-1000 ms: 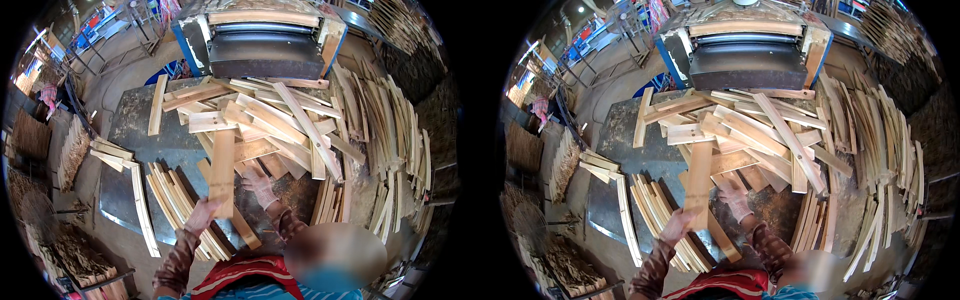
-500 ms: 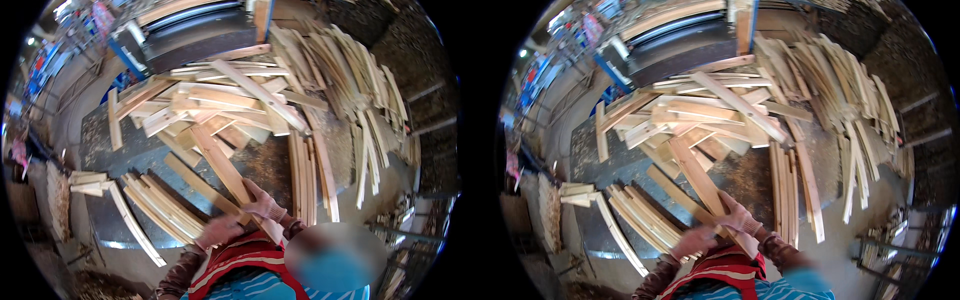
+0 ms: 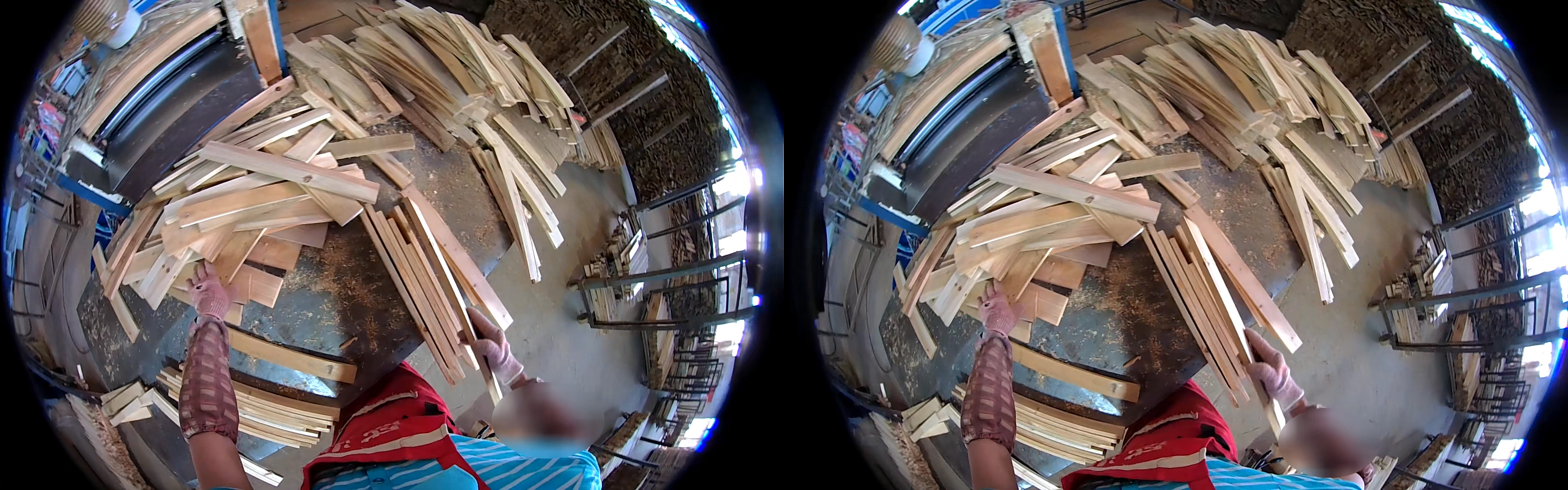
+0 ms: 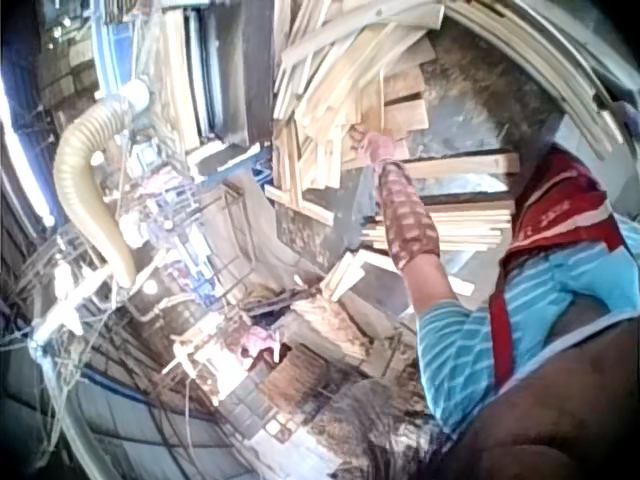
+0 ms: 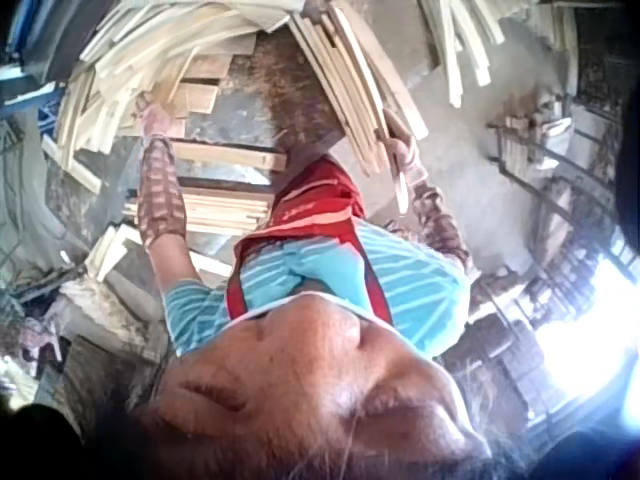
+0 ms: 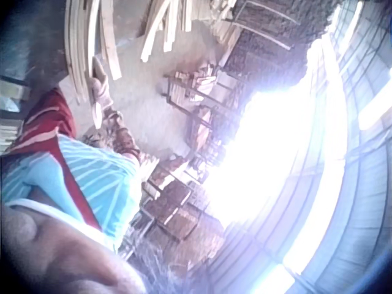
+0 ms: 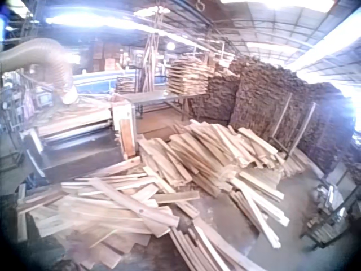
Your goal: The person sorts through a large pile of wooden planks on a metal table in a workshop. They pick up individual planks, inspect them, and stack them into neat piles on the table or on nearby racks. The person wears gloves and an apron while handling the wood.
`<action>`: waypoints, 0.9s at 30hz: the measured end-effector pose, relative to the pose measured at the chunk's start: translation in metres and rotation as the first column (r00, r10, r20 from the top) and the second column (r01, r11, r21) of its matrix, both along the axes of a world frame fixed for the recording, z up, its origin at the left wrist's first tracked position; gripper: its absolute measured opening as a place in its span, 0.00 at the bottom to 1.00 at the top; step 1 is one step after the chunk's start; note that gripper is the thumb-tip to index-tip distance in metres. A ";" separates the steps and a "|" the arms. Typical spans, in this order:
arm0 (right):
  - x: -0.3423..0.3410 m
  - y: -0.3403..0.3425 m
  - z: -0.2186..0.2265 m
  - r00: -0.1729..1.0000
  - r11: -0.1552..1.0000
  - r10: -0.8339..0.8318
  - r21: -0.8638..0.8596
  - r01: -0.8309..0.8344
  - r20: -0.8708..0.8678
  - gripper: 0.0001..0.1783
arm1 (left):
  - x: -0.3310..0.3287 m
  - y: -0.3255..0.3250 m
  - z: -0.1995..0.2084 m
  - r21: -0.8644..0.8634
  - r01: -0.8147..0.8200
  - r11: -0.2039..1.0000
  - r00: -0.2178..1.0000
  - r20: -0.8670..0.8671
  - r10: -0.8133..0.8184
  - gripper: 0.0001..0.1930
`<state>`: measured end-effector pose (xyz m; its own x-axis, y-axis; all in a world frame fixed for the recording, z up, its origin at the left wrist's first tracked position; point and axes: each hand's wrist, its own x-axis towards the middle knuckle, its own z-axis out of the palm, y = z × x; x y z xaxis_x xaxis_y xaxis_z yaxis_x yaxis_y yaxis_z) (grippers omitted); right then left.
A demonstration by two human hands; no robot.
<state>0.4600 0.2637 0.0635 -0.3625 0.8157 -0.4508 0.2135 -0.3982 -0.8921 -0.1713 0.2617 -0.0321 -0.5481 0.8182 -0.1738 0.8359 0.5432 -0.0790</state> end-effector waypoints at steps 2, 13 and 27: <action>0.020 0.019 -0.014 0.973 0.991 0.073 0.089 -0.095 0.218 0.44 | 0.023 0.020 0.036 -0.064 -0.019 0.998 0.996 0.090 0.025 0.48; -0.030 0.093 -0.089 0.820 0.975 0.130 0.076 -0.207 0.557 0.24 | 0.075 -0.086 0.107 -0.052 -0.018 0.998 0.968 0.250 0.030 0.48; -0.006 0.168 -0.102 0.340 0.971 -0.001 0.083 -0.226 0.940 0.43 | 0.110 -0.382 0.000 0.210 -0.357 0.910 0.770 0.618 0.159 0.49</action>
